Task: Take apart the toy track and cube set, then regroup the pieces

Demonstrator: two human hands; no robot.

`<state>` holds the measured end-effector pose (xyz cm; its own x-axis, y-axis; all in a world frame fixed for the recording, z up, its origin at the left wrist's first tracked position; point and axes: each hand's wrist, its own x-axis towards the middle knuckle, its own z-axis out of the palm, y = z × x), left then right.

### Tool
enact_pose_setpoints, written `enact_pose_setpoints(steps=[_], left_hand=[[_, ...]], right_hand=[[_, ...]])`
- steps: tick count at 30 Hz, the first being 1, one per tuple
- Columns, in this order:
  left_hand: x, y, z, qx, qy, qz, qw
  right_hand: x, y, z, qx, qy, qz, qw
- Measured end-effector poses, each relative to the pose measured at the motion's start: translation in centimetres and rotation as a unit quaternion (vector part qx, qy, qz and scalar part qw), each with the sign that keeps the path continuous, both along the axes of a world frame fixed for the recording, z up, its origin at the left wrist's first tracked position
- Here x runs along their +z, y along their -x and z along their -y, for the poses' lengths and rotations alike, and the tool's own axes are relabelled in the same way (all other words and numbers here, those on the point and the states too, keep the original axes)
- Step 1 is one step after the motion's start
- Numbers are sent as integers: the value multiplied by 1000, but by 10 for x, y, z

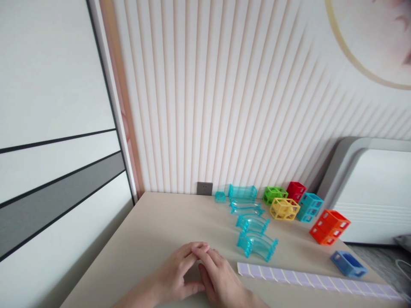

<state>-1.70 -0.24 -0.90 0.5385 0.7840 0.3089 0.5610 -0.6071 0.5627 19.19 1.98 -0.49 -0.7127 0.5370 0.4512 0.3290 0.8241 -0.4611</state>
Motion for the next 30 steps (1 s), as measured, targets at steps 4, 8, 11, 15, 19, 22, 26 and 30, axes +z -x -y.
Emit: enact_pose_setpoints(steps=[4,8,11,15,19,22,26,30], left_hand=[[1,0,-1,-8,0,0,1000],[0,0,-2,-10,-2,5,1000],[-3,0,-3,-13,-20,13,1000],[-7,0,-4,-31,-80,40,996],[-7,1,-4,-30,-90,44,995],[-4,0,-3,-32,-87,46,995],[-1,-2,-2,-8,-86,49,995],[2,-3,-2,28,-102,41,994]], right_hand=[[-3,-1,0,3,-4,-2,1000],[-2,0,0,-1,-4,-1,1000],[0,0,0,-2,-2,-2,1000],[0,1,0,1,0,1,1000],[2,2,2,-6,-2,20,1000],[9,1,0,-4,-32,40,999],[29,-11,-12,20,-128,80,988],[54,-38,-34,-41,-200,66,977]])
